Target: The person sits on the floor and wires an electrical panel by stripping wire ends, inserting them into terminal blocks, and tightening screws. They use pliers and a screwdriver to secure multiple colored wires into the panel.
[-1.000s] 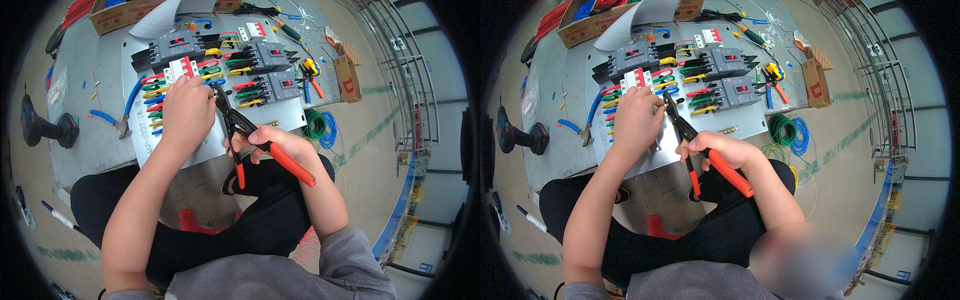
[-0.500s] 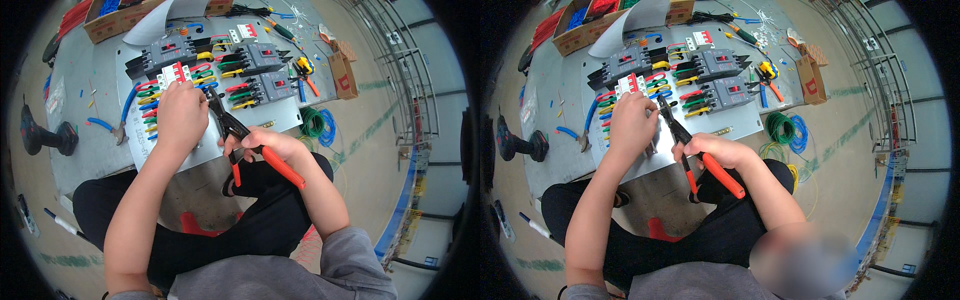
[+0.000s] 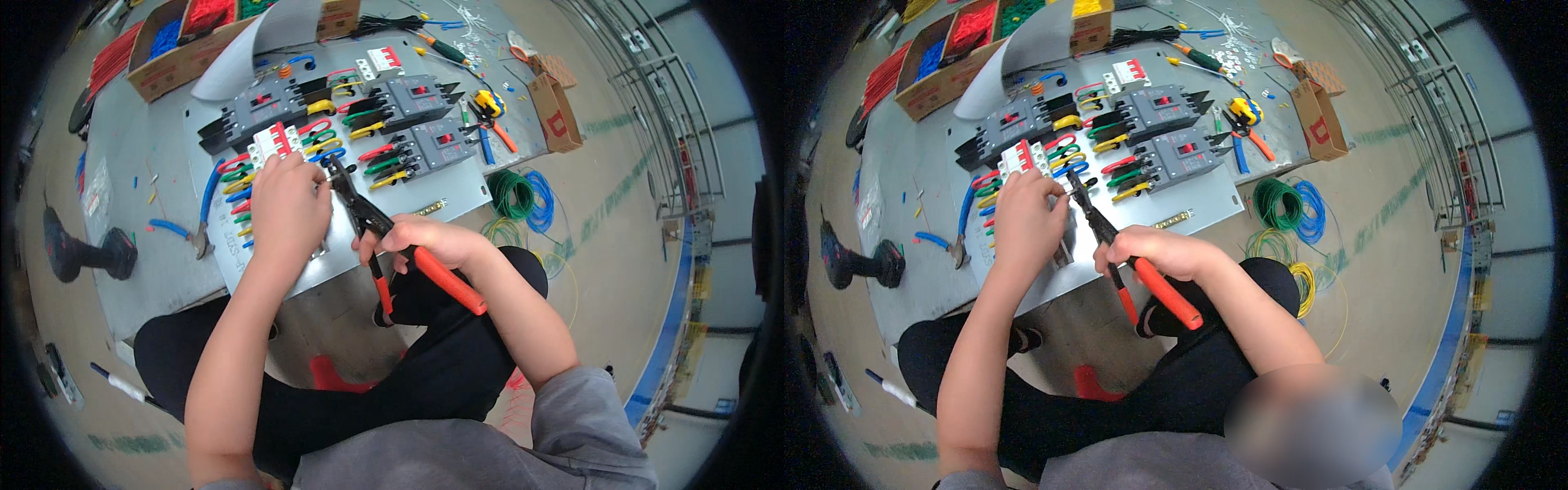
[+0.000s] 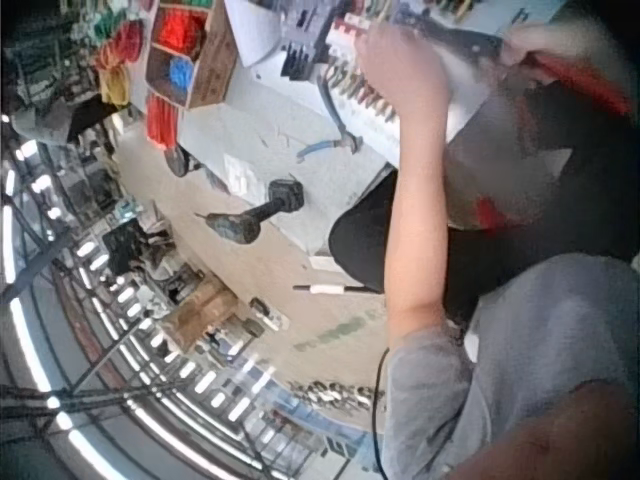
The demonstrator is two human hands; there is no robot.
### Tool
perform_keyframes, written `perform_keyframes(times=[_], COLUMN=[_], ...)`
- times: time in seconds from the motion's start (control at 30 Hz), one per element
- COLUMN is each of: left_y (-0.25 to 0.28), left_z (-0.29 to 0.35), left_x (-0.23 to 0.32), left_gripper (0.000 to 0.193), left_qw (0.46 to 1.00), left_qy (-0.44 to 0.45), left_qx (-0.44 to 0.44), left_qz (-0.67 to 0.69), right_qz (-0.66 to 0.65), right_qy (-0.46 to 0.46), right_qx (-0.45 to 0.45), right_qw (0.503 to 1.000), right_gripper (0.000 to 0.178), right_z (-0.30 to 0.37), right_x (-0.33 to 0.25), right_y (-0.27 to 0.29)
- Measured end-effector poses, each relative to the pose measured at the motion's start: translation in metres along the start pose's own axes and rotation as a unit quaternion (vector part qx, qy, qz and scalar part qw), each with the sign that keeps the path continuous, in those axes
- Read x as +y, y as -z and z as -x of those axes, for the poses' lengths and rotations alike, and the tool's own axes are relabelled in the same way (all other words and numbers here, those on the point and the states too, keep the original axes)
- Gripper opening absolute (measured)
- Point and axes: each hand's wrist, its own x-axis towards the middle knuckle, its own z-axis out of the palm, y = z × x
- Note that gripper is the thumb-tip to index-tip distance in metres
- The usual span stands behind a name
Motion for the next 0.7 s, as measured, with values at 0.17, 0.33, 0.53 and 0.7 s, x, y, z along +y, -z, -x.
perform_keyframes(times=[0.17, 0.33, 0.53, 0.7], left_y=[-0.002, 0.002, -0.006, -0.004], left_z=[-0.003, 0.0, -0.003, -0.004], left_x=[0.005, 0.001, 0.004, 0.007], left_gripper=[0.01, 0.011, 0.01, 0.01], left_qw=[1.0, 1.0, 0.999, 0.997], left_qy=[0.013, 0.008, 0.022, 0.047], left_qx=[-0.019, -0.016, -0.03, -0.052], left_qz=[-0.001, -0.02, 0.006, 0.015], right_qz=[0.019, 0.131, 0.081, 0.132], right_qy=[0.036, -0.009, -0.02, 0.007], right_qx=[-0.014, -0.003, -0.023, -0.017], right_qw=[0.999, 0.991, 0.996, 0.991], right_gripper=[0.046, 0.045, 0.051, 0.07], right_z=[-0.006, -0.007, -0.005, -0.006], right_x=[0.016, -0.005, -0.008, -0.003], right_y=[0.008, 0.001, 0.0, 0.001])
